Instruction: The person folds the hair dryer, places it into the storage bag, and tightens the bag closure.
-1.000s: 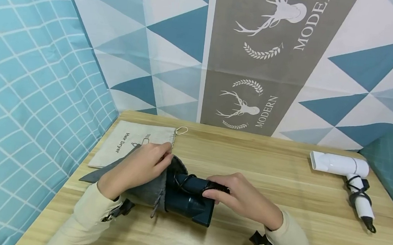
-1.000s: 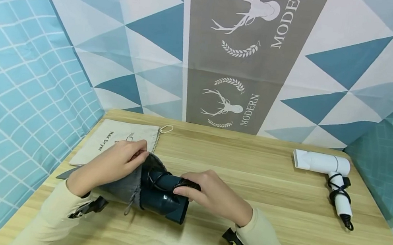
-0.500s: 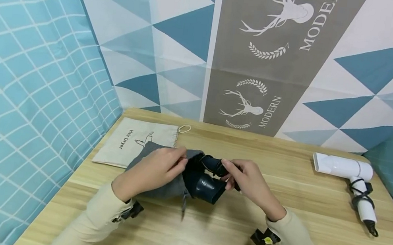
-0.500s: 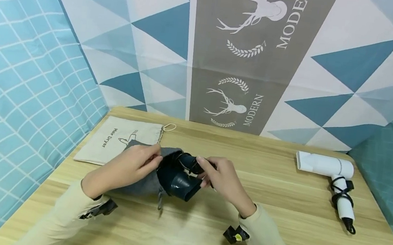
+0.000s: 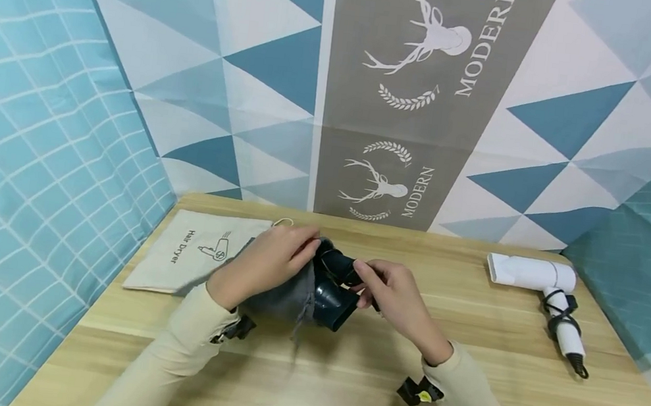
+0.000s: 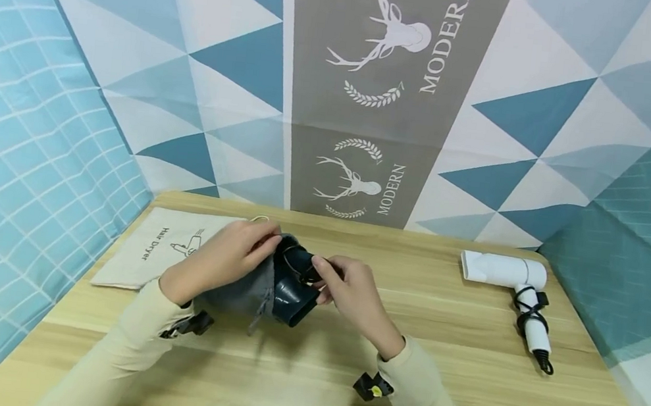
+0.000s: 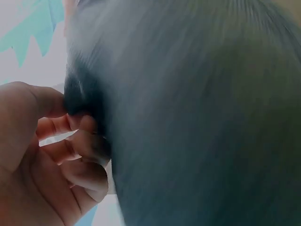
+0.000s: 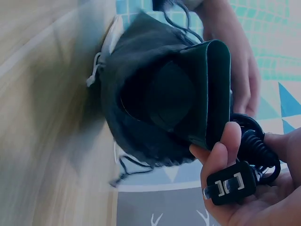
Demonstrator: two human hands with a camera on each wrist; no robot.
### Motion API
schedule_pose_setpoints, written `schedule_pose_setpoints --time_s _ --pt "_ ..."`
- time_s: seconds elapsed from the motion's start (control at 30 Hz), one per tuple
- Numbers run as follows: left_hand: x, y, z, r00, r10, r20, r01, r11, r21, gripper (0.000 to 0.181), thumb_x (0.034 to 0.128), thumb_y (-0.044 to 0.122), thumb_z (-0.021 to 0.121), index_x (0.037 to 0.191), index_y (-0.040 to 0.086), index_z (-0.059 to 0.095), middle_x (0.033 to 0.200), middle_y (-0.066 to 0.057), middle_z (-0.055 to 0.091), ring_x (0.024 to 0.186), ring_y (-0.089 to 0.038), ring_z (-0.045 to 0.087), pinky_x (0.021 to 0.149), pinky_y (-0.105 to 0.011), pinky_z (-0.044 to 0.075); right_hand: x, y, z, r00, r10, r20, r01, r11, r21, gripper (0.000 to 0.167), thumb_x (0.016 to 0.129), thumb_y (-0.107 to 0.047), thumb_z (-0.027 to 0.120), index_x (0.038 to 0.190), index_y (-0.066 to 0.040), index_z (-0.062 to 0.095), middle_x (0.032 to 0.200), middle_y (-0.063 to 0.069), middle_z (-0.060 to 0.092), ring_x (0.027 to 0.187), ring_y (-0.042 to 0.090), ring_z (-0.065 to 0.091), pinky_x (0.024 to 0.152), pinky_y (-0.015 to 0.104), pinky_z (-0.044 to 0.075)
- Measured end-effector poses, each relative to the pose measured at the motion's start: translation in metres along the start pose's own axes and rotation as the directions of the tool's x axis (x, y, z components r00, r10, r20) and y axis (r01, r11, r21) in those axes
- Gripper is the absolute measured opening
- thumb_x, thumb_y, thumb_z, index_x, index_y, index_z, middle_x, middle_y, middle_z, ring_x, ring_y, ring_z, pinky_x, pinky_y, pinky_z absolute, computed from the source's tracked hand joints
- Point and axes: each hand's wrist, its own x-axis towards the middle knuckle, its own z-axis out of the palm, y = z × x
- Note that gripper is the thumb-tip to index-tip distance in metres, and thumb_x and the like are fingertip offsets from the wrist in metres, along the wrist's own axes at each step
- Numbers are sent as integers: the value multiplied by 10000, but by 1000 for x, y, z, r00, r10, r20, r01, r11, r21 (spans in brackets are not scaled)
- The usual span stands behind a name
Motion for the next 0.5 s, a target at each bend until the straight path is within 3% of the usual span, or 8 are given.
schedule_pose_setpoints --time_s 0.17,0.33,0.5 --pt "7 0 11 999 38 -22 -38 999 -6 144 1052 193 502 1032 136 632 821 47 619 654 -90 541 589 -292 462 1 5 8 999 -34 -11 34 999 -15 345 1046 -317 529 1012 -35 724 796 87 706 589 253 657 511 315 521" --pt "9 0 18 997 71 -44 -70 997 9 121 1049 190 509 986 133 595 804 46 575 655 -103 523 586 -282 464 5 10 5 998 -48 -45 44 996 -81 383 1048 -365 509 989 -50 719 734 57 685 605 242 649 559 317 535" --pt "17 -3 22 994 108 12 -108 994 25 104 1048 185 514 996 122 577 764 40 528 650 -114 497 587 -265 452 10 19 -1 1000 0 -2 -1 993 -119 407 1044 -387 508 1021 -29 699 797 61 708 686 281 678 577 301 529"
